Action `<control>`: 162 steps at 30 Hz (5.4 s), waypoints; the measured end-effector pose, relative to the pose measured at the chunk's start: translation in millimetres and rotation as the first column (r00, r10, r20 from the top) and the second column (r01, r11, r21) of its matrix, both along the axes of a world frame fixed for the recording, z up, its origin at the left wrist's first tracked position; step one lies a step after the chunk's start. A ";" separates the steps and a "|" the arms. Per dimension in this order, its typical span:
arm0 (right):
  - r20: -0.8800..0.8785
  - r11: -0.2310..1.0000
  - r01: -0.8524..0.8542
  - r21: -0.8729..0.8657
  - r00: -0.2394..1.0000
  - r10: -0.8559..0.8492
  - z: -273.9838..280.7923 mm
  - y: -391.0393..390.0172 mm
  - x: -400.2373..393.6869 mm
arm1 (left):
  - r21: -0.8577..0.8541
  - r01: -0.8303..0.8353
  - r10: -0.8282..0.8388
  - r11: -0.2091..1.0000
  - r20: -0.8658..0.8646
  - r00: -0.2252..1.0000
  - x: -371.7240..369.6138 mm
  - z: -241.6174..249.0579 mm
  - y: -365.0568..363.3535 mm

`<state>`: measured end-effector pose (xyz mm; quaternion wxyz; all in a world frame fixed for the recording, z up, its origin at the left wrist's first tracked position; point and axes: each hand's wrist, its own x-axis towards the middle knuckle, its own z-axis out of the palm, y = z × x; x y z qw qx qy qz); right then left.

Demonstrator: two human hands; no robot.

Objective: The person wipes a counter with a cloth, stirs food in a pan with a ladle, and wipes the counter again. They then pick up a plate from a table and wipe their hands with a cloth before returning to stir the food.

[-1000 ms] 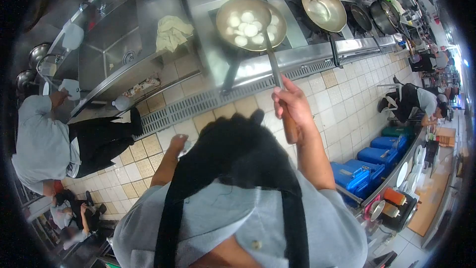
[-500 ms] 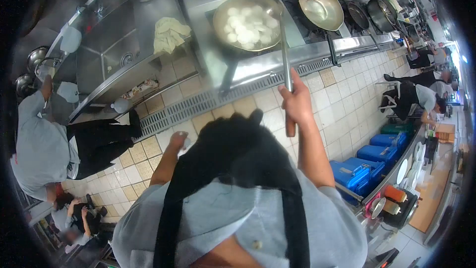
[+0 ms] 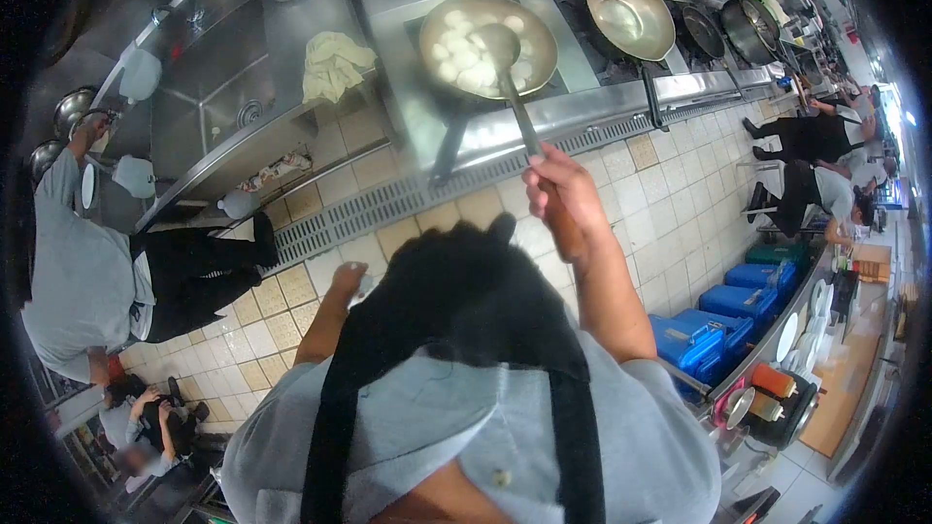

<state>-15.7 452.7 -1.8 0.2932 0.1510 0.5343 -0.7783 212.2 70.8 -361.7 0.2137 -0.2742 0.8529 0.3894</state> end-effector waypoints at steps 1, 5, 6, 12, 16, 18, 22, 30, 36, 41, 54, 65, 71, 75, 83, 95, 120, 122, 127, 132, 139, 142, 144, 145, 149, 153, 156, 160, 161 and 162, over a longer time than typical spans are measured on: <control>0.058 0.994 0.025 -0.109 0.998 -0.019 0.5 0.2 0.5 | 0.061 -0.032 0.033 0.998 -0.005 0.999 -3.9 18.7 4.9; 0.032 0.997 -0.014 -0.080 0.999 0.016 0.6 0.4 9.4 | 0.046 0.134 -0.129 0.990 -0.100 0.987 -0.3 1.3 -4.4; 0.007 0.998 -0.025 -0.062 1.000 0.025 1.6 -0.1 11.6 | 0.046 0.133 -0.127 0.990 -0.100 0.987 1.1 -0.9 -4.8; -0.096 0.998 -0.038 0.040 0.994 0.042 7.2 2.4 18.5 | 0.038 -0.035 0.036 0.999 -0.036 0.999 0.8 13.7 5.9; -0.163 0.988 -0.009 0.154 0.986 0.034 15.1 4.9 23.3 | 0.071 0.068 -0.061 0.995 -0.096 0.994 19.1 -56.1 -17.5; -0.188 0.988 0.006 0.154 0.982 0.023 18.1 5.9 23.1 | 0.131 0.123 -0.097 0.984 -0.186 0.978 19.9 -56.4 -19.9; -0.312 0.958 0.038 0.284 0.948 0.055 17.2 4.4 18.6 | 0.095 0.152 -0.130 0.984 -0.205 0.970 8.8 -51.6 -16.8; -0.382 0.762 0.126 0.635 0.909 0.168 -5.8 4.4 0.7 | 0.181 -0.112 0.122 0.977 -0.041 0.992 -6.2 -26.7 -5.2; -0.386 0.662 0.154 0.733 0.896 0.219 -44.8 11.9 -16.3 | 0.224 0.058 -0.116 0.973 0.254 0.960 -7.5 -26.8 -14.5; -0.274 0.912 0.064 0.404 0.960 0.054 -49.6 4.1 -33.8 | 0.025 0.218 -0.216 0.976 0.274 0.937 -17.8 36.7 -0.5; 0.156 0.883 0.073 -0.465 0.988 0.000 -40.9 14.5 -41.1 | 0.173 -0.203 0.195 0.964 0.062 0.979 -10.9 -34.7 -7.8; -0.077 1.000 -0.030 -0.005 0.997 0.029 1.9 19.0 -10.7 | 0.171 -0.171 0.167 0.970 0.038 0.985 -7.1 -53.0 -6.1; -0.234 0.934 -0.007 0.357 0.967 0.097 3.7 26.4 -11.9 | 0.202 -0.275 0.256 0.940 0.112 0.960 -35.1 24.1 16.5; -0.327 0.865 0.059 0.498 0.937 0.124 -4.3 23.4 -14.7 | 0.229 -0.208 0.197 0.951 0.070 0.978 -39.1 21.6 12.5; -0.224 0.880 0.033 0.474 0.971 0.084 -13.7 18.4 -6.4 | 0.267 -0.293 0.266 0.918 0.132 0.955 -41.9 13.3 7.4; 0.104 0.973 0.080 -0.216 0.993 -0.059 -7.0 20.1 -12.1 | 0.259 -0.274 0.243 0.926 0.147 0.959 -43.4 37.5 5.6; -0.383 0.806 0.119 0.580 0.913 0.141 -28.8 9.0 -27.8 | 0.326 -0.357 0.339 0.875 0.114 0.934 -26.4 4.3 -0.7; -0.321 0.860 0.071 0.505 0.940 0.111 -29.1 6.4 -27.1 | 0.156 0.091 -0.066 0.984 -0.157 0.985 -14.2 -25.9 -15.2; -0.151 0.975 -0.012 0.224 0.987 0.047 -30.1 5.9 -26.8 | 0.188 -0.094 0.065 0.978 0.154 0.986 -24.3 8.6 -7.0; 0.065 0.969 0.043 -0.242 0.998 -0.028 -27.7 15.2 -21.3 | 0.189 -0.190 0.158 0.963 0.173 0.972 -32.5 47.9 7.9; -0.097 0.995 -0.022 0.094 0.995 0.031 -0.4 9.6 0.2 | 0.267 -0.268 0.228 0.926 0.172 0.958 -24.6 26.1 3.2; -0.179 0.970 -0.013 0.243 0.982 0.058 0.4 16.8 5.3 | 0.229 -0.235 0.210 0.944 0.131 0.969 -23.2 33.7 9.2; -0.227 0.944 -0.012 0.330 0.970 0.092 0.6 21.1 9.1 | 0.152 -0.190 0.177 0.970 0.094 0.980 -25.8 43.0 11.9; -0.285 0.933 -0.002 0.361 0.952 0.112 1.3 22.5 11.7 | 0.175 -0.154 0.136 0.972 0.112 0.984 -28.3 44.9 10.6; -0.434 0.875 0.093 0.476 0.890 0.141 -18.3 28.1 16.0 | 0.124 -0.149 0.134 0.981 0.119 0.984 -30.7 39.1 18.9; -0.446 0.782 0.080 0.618 0.855 0.266 -30.4 35.5 10.8 | 0.082 -0.099 0.093 0.992 0.076 0.993 -33.2 28.2 26.4; -0.367 0.872 0.019 0.489 0.911 0.186 -30.9 44.8 8.7 | 0.182 -0.184 0.170 0.966 0.090 0.981 -33.8 17.0 28.4; -0.406 0.965 0.049 0.258 0.912 0.062 -38.5 73.5 -14.8 | -0.061 0.134 -0.137 0.989 -0.043 0.990 -25.6 -17.7 28.2; -0.408 0.976 0.069 0.208 0.913 0.022 -36.7 79.6 -24.9 | 0.043 0.031 -0.033 0.999 0.059 0.998 -26.0 -21.6 30.4; -0.408 0.983 0.092 0.157 0.913 -0.020 -34.9 85.3 -35.1 | 0.036 0.028 -0.030 0.999 0.057 0.998 -25.1 -23.9 34.3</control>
